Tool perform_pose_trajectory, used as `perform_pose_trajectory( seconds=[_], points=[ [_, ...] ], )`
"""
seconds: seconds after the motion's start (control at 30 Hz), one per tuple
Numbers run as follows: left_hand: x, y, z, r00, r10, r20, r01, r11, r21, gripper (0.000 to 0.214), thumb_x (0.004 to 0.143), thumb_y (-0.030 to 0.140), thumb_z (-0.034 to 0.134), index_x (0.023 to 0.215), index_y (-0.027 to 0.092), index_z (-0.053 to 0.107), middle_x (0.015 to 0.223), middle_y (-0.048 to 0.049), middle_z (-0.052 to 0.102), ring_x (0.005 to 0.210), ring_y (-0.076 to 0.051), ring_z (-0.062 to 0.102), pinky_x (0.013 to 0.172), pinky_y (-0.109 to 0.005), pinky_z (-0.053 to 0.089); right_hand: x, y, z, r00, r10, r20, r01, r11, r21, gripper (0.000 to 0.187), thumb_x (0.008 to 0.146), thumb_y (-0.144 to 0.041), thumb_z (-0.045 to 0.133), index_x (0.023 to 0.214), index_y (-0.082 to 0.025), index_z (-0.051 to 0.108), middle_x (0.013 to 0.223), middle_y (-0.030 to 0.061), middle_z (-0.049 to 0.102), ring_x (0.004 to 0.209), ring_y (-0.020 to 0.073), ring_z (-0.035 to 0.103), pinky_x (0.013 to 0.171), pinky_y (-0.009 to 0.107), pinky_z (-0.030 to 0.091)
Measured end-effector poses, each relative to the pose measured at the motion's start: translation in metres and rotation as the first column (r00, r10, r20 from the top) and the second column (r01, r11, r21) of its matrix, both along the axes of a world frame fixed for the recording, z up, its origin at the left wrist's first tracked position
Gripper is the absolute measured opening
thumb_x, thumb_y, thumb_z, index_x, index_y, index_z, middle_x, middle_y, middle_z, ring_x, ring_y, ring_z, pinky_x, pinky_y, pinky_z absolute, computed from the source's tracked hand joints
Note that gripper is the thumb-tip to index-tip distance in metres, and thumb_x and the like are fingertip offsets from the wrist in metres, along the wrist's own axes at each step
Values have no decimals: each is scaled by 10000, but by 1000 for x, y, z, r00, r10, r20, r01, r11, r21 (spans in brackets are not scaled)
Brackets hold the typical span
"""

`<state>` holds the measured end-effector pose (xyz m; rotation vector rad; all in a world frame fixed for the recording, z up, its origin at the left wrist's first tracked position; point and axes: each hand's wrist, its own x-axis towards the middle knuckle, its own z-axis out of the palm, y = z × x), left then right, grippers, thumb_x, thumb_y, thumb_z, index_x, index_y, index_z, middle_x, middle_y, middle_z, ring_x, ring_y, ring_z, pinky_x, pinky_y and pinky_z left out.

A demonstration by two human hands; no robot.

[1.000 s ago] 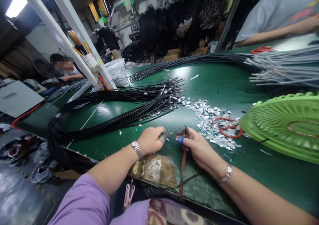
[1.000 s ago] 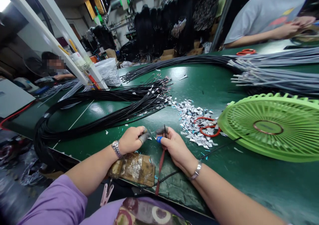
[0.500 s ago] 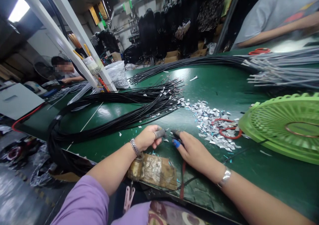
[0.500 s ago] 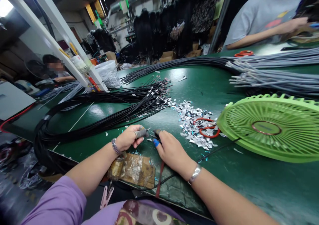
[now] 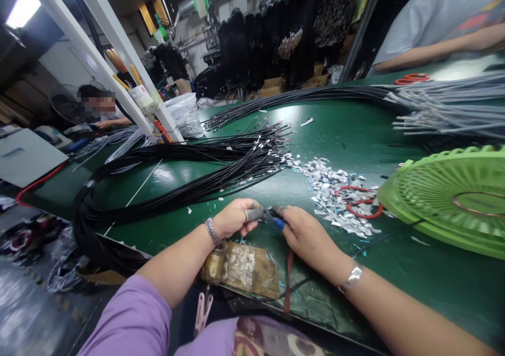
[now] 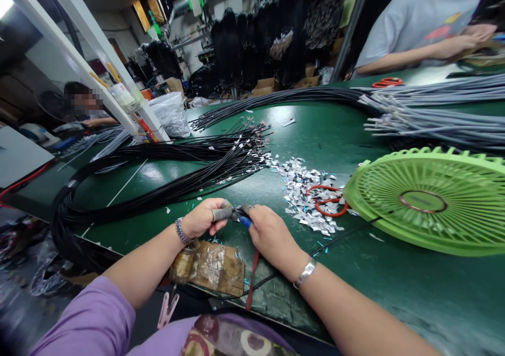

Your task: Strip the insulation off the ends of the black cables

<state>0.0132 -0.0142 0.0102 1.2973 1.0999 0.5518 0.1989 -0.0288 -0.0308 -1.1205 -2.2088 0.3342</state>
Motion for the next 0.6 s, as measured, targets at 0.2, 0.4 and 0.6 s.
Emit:
perform_pose_trajectory(
  seconds=[0.2,0.4,0.6],
  points=[
    [0,0,0,1000,-27,-5,27,1000,15,407,685,545,611,695,163,474,434,74,464,293,-37,334,314,-163,223,3,0,5,1000,10,-3,-10,1000,10,239,780,-70,375,767,-205,571,705,61,589,689,210,534,638,314,429],
    [-1,-3,-3,961,77,-267,14,945,325,252,804,394,532,710,166,482,479,60,487,374,-56,398,404,-181,290,2,1,5,1000,-17,6,16,999,47,183,791,-122,415,794,-211,574,734,68,596,706,221,534,646,326,428],
    [-3,-7,-2,891,122,-437,168,806,567,183,803,262,522,647,165,512,518,33,518,485,-84,444,493,-202,324,2,0,2,999,-9,39,7,999,54,214,763,-91,408,804,-209,582,752,77,611,727,227,535,678,339,435]
  ],
)
